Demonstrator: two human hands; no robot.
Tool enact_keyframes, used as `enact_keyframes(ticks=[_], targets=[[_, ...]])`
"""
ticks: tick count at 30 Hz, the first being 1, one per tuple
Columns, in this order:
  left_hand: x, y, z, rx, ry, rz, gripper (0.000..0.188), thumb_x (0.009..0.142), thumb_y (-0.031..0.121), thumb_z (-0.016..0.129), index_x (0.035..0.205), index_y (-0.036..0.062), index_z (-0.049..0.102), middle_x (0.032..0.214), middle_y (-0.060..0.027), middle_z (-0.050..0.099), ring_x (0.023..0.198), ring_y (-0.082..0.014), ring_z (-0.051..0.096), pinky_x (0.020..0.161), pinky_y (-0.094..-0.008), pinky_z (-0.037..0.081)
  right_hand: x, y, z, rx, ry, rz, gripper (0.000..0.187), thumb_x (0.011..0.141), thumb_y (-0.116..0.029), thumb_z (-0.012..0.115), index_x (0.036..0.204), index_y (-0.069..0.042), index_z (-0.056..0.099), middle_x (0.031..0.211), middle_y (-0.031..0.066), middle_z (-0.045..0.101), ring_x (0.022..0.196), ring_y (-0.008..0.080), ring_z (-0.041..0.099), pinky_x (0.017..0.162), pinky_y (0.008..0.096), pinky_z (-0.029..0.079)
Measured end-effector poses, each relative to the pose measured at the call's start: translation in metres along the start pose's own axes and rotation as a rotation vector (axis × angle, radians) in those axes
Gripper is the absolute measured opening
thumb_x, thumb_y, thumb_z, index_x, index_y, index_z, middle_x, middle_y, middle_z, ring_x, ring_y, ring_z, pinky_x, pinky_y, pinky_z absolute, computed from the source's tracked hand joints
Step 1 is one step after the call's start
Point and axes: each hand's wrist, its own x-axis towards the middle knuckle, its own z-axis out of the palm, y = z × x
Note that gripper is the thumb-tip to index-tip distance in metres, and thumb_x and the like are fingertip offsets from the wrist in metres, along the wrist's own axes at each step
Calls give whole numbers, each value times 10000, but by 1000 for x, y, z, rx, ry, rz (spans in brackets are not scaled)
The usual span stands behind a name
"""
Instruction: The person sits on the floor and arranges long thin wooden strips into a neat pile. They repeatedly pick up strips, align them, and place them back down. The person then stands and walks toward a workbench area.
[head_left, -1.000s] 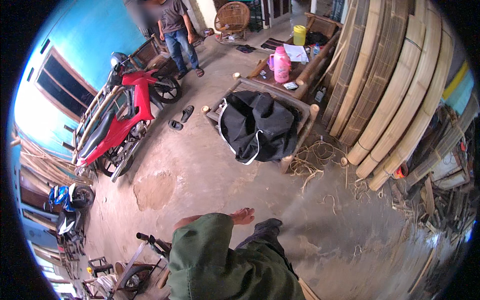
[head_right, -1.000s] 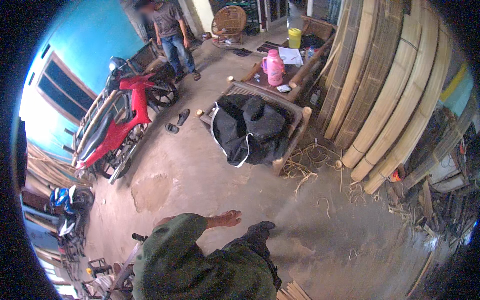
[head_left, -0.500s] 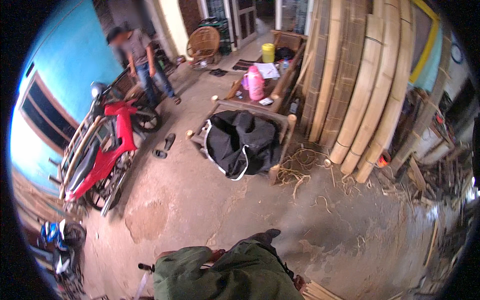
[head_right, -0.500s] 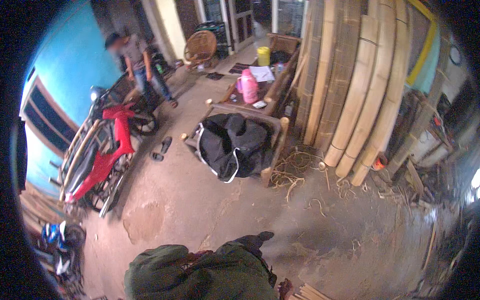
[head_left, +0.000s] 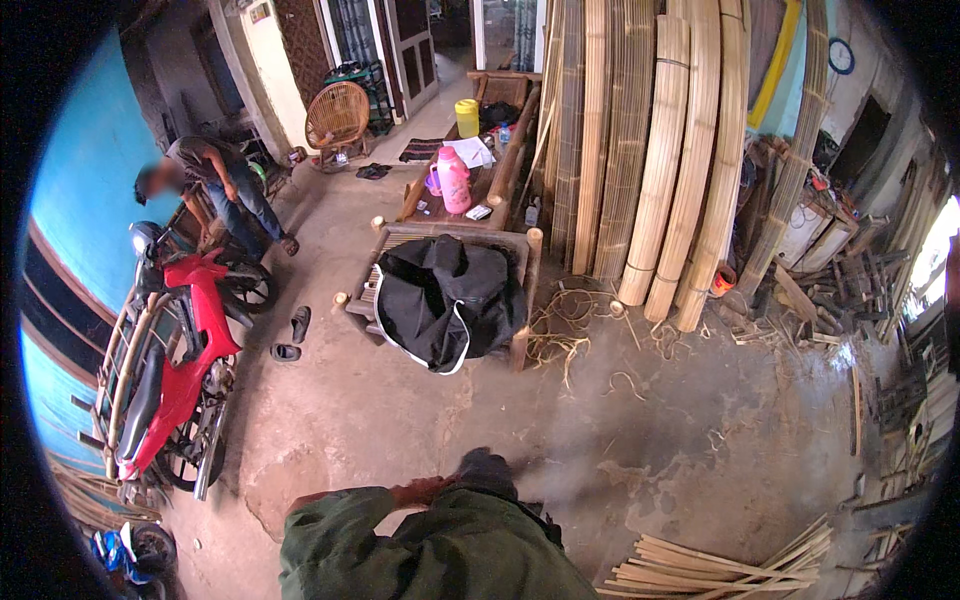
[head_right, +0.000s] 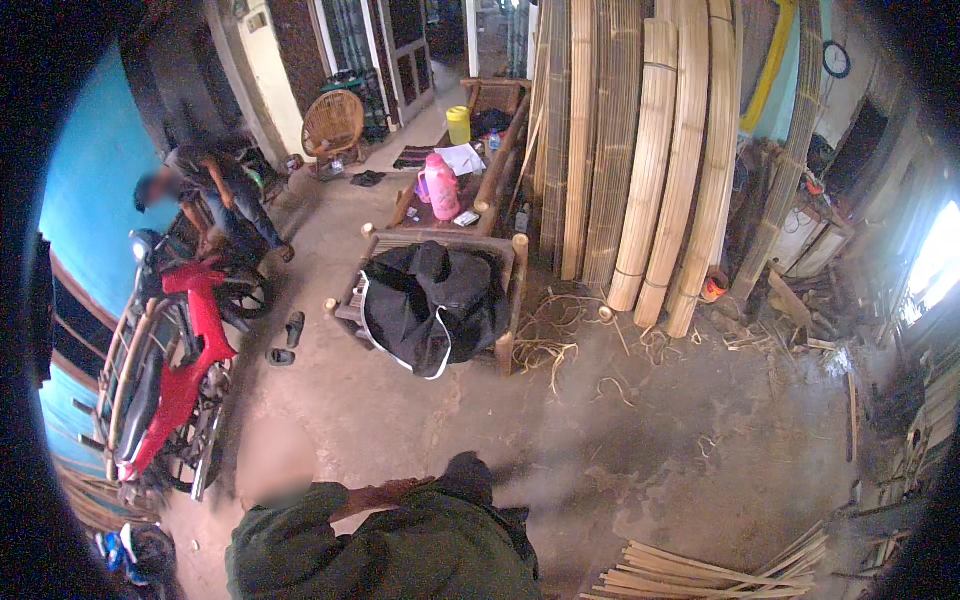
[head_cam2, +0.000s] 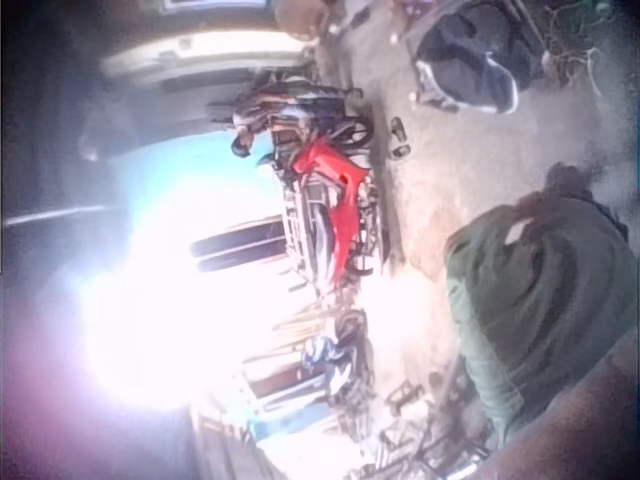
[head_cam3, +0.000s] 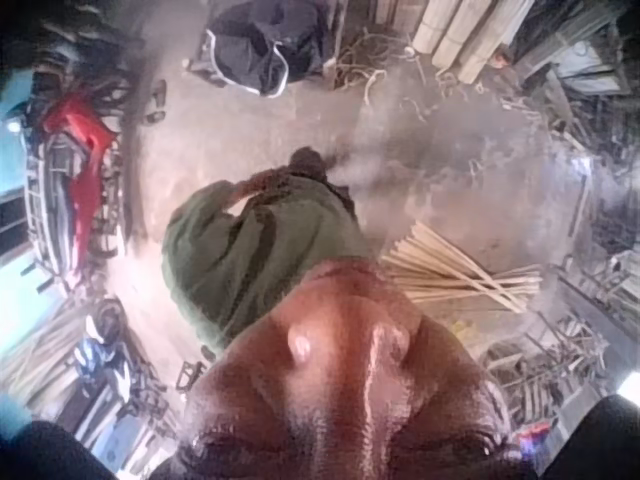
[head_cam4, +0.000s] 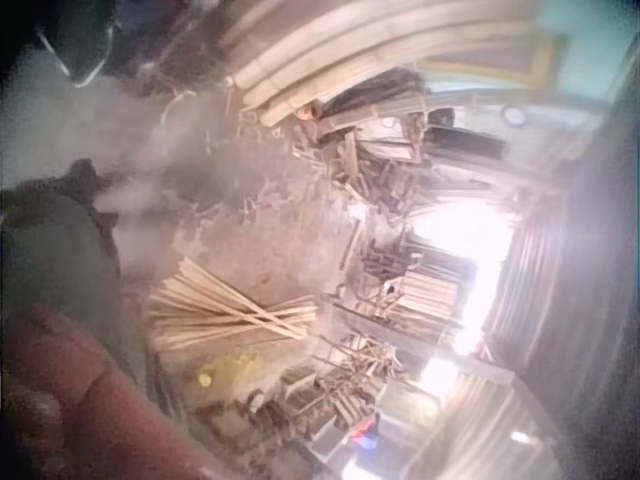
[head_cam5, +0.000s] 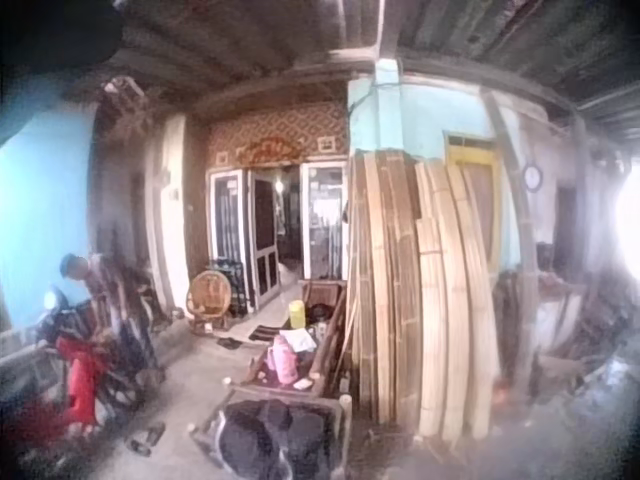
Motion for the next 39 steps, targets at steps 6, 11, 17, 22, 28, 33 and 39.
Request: enact_keyframes(ticks=[6,11,17,22,28,33,39], targets=[[-8,-106,27,-161,84,-81,671,905,363,622,1461,122,333,1195,-259,596,1116,-444,581,884,-549,489,-6,7,56,-279,-40,-114,174,861,-284,632,888,-112,625,702,45,629,630,248,618,578,398,496],[-47,-231,75,-349,176,-202,623,901,363,628,1418,107,393,1161,-255,606,1086,-447,593,857,-552,496,51,59,120,-783,-79,-414,173,844,-287,644,875,-117,624,707,47,628,640,258,622,598,409,501],[-110,-341,78,-367,246,-356,505,883,362,643,1283,83,513,1124,-247,627,1074,-453,601,850,-558,503,89,-58,206,-1151,-294,-651,199,802,-242,651,965,-127,664,855,67,672,749,270,651,628,436,520],[-150,-412,35,-512,471,-524,501,869,338,639,1268,47,555,1121,-262,652,1063,-421,625,871,-526,516,0,-275,327,-771,-217,-914,280,814,-174,620,1080,-102,670,977,87,696,836,265,682,623,377,544],[-105,-458,-74,-642,818,-322,415,912,266,650,1265,66,562,946,-183,713,885,-332,697,751,-434,551,39,-343,416,-553,-253,-993,274,898,-238,598,1050,-35,702,854,140,702,759,301,683,649,414,550],[-112,-531,-47,-972,890,-379,372,922,99,640,1272,35,533,946,-88,669,784,-148,625,726,-292,519,93,-369,507,-1122,-216,-903,282,879,-254,580,1000,-32,704,912,146,704,819,349,674,684,496,549],[-113,-604,-168,-946,732,-540,331,907,120,624,1220,41,550,943,-90,659,780,-169,617,691,-317,506,158,-424,659,-1345,-299,-1030,247,858,-260,597,993,-82,701,952,144,690,864,339,654,741,522,519]])
